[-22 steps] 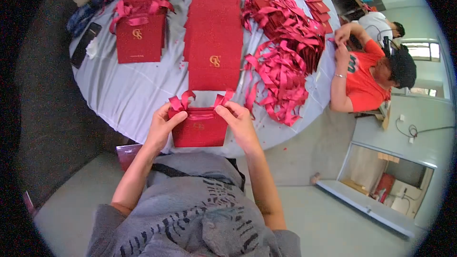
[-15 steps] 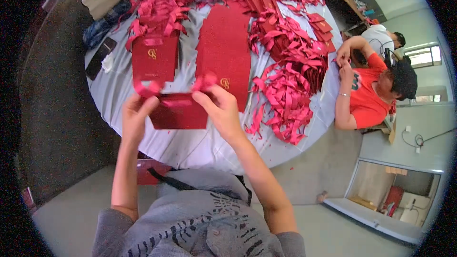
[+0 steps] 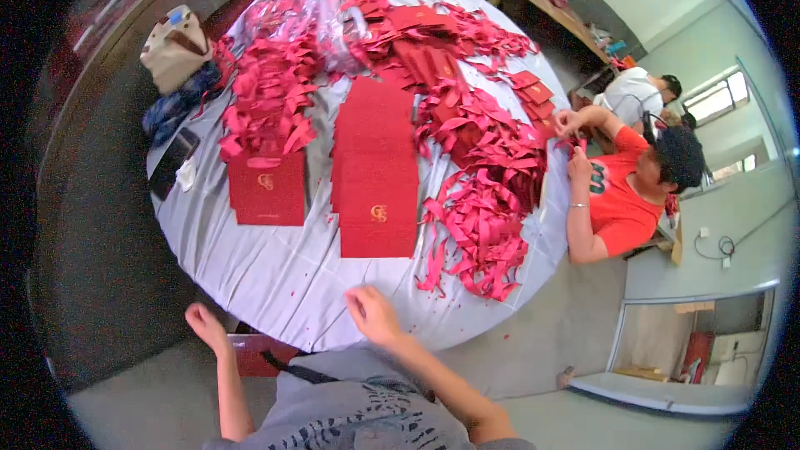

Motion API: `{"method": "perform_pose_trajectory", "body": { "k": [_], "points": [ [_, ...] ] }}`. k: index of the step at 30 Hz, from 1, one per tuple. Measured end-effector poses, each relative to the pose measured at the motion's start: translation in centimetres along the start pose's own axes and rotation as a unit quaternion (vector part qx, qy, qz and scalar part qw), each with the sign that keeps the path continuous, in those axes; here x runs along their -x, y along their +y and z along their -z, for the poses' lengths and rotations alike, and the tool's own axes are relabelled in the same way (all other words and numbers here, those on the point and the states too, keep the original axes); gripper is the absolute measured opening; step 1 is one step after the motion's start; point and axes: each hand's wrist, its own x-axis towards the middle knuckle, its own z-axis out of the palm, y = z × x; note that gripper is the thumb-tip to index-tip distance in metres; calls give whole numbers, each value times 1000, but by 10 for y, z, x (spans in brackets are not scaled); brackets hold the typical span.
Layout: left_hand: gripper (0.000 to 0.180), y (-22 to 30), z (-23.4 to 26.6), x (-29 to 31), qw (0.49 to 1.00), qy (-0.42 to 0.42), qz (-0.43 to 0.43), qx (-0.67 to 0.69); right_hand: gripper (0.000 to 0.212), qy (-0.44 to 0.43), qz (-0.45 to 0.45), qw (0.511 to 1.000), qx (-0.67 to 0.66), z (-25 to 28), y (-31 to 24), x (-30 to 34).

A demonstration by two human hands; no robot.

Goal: The person attaches ribbon handles to gift bags by threading ribbons through the slots of each bag by hand.

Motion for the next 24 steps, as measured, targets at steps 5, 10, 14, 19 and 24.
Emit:
{"method": "perform_pose_trajectory", "body": {
  "k": [5, 10, 14, 19, 24],
  "points": [
    [38, -180, 11, 63, 949, -285, -68, -116, 22, 29, 127, 983, 128, -17, 14, 23],
    [42, -186, -76, 123, 790, -312, -528, 6, 21, 33, 117, 984, 131, -28, 24, 28],
    [42, -188, -95, 181, 786, -336, -517, 50, 22, 39, 100, 983, 146, -27, 24, 27],
    [43, -199, -60, 244, 791, -371, -484, 46, 22, 49, 116, 981, 148, -31, 26, 25],
    [43, -215, -13, 298, 795, -394, -461, 9, 25, 37, 98, 988, 116, -31, 23, 24]
  ]
}}
